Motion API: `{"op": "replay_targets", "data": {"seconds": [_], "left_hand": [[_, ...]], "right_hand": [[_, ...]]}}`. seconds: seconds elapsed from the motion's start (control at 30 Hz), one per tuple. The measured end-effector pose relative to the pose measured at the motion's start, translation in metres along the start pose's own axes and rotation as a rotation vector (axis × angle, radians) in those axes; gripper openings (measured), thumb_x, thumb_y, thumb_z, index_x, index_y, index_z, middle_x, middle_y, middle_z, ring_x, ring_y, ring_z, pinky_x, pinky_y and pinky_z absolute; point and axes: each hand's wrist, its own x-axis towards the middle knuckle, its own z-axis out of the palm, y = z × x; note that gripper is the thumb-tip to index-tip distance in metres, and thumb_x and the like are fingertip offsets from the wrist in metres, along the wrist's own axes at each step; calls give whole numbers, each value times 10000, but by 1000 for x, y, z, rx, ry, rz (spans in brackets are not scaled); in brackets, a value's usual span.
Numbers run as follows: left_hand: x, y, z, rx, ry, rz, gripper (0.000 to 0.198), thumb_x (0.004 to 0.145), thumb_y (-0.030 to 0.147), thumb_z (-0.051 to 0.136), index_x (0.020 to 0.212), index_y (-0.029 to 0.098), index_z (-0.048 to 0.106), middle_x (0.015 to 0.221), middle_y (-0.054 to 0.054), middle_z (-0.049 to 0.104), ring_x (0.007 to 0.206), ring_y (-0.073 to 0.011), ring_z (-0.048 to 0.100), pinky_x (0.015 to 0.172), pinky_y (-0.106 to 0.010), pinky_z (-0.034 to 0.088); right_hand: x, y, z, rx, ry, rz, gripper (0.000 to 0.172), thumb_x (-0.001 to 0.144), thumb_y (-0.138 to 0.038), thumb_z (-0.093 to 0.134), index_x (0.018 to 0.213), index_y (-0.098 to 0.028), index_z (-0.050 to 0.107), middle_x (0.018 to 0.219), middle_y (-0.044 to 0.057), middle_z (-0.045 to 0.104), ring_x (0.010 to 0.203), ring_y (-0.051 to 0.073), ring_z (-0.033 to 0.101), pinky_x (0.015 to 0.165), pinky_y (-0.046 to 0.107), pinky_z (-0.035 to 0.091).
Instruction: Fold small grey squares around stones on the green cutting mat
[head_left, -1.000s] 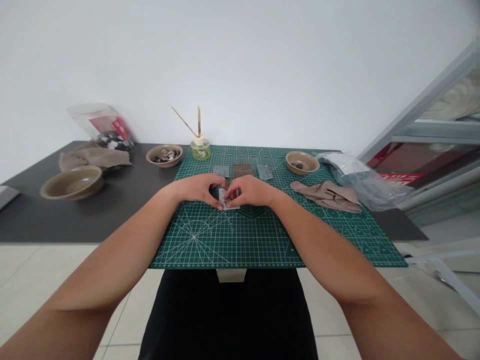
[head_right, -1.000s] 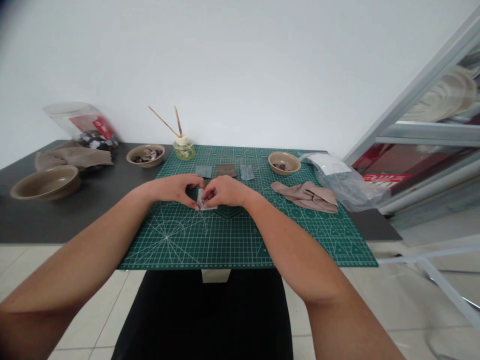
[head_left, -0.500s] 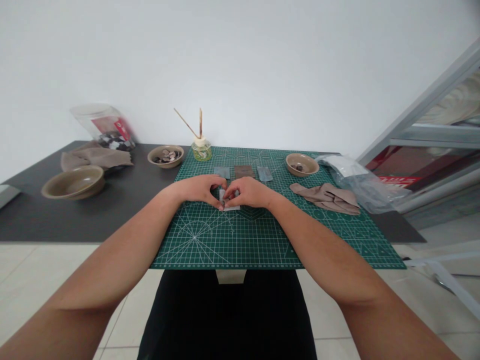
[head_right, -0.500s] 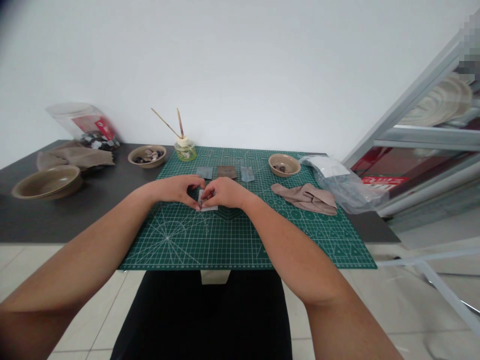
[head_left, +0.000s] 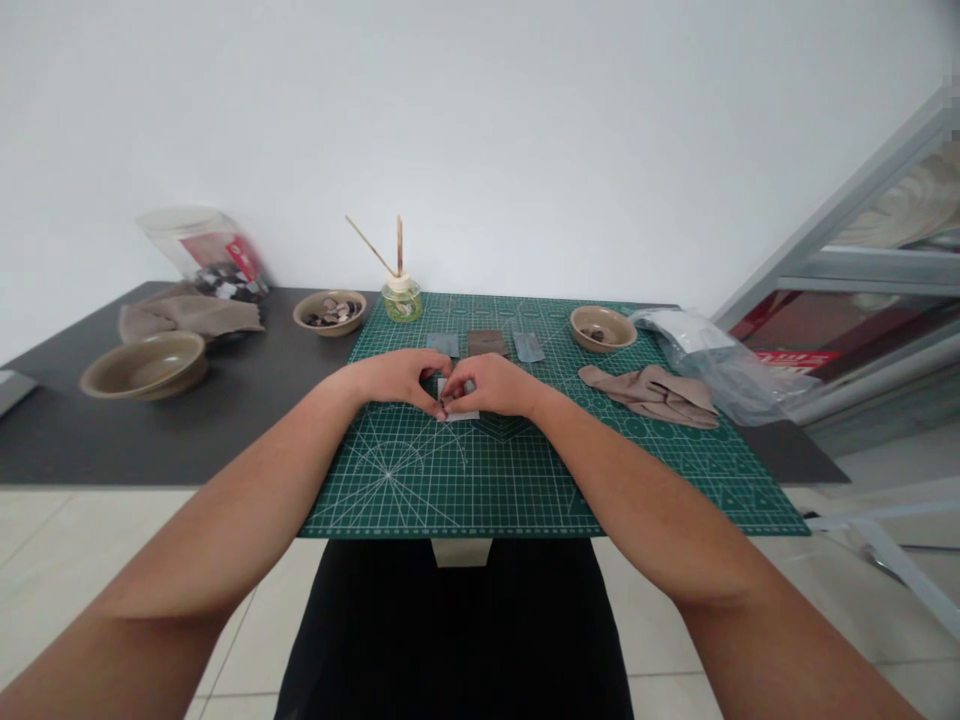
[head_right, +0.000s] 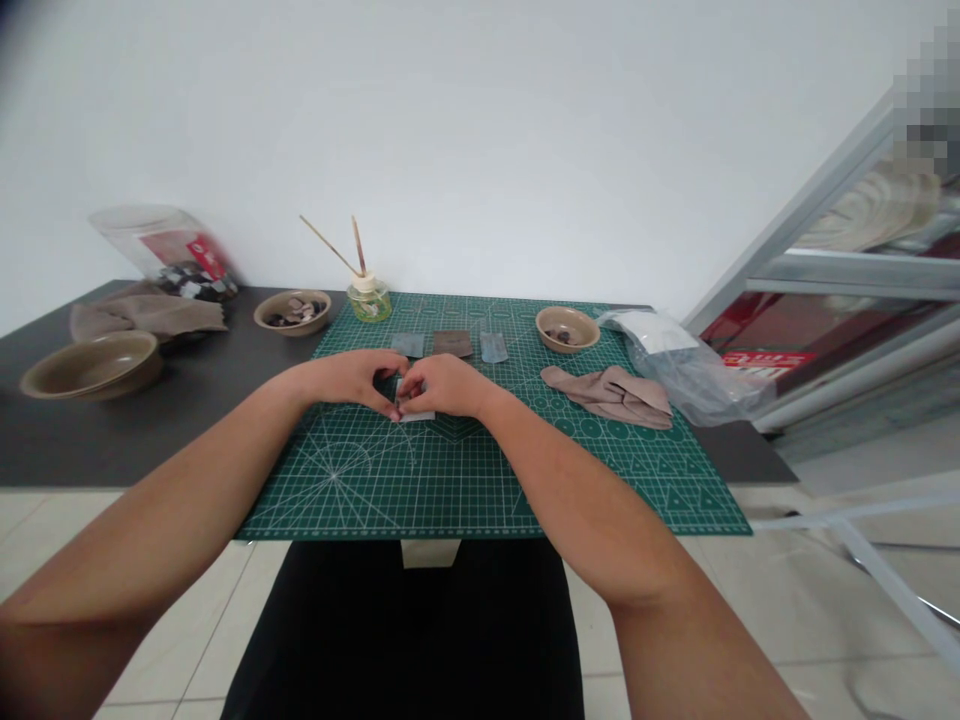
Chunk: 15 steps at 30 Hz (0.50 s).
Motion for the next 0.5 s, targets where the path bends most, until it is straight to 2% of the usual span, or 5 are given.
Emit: {"op": "replay_targets", "data": {"seconds": [0.13,0.33,0.5], "left_hand": [[-1,5,-2,0,-9,-3,560,641,601,759,1029,213,649,853,5,552,791,-174,502,683,-266,327],[0,4,-1,17,1,-22,543,628,595,762,994,211,646,833,10,533,773,-173,498,676,-268,328],[1,-1,0,-7,-5,3,520,648,586,744,995,213,641,845,8,584,764,-173,512,677,-267,328]], "right_hand": [[-5,4,-9,61,-73,4,208,728,-312,804,899,-193,795,792,-14,704,728,125,629,684,229,413],[-2,6,-5,-18,31,63,197,758,-291,779,917,-177,796,836,12,736,769,138,647,700,236,406],[6,2,5,-19,51,-7,184,770,-282,769,920,-178,795,846,10,733,784,137,646,719,235,404]]}}
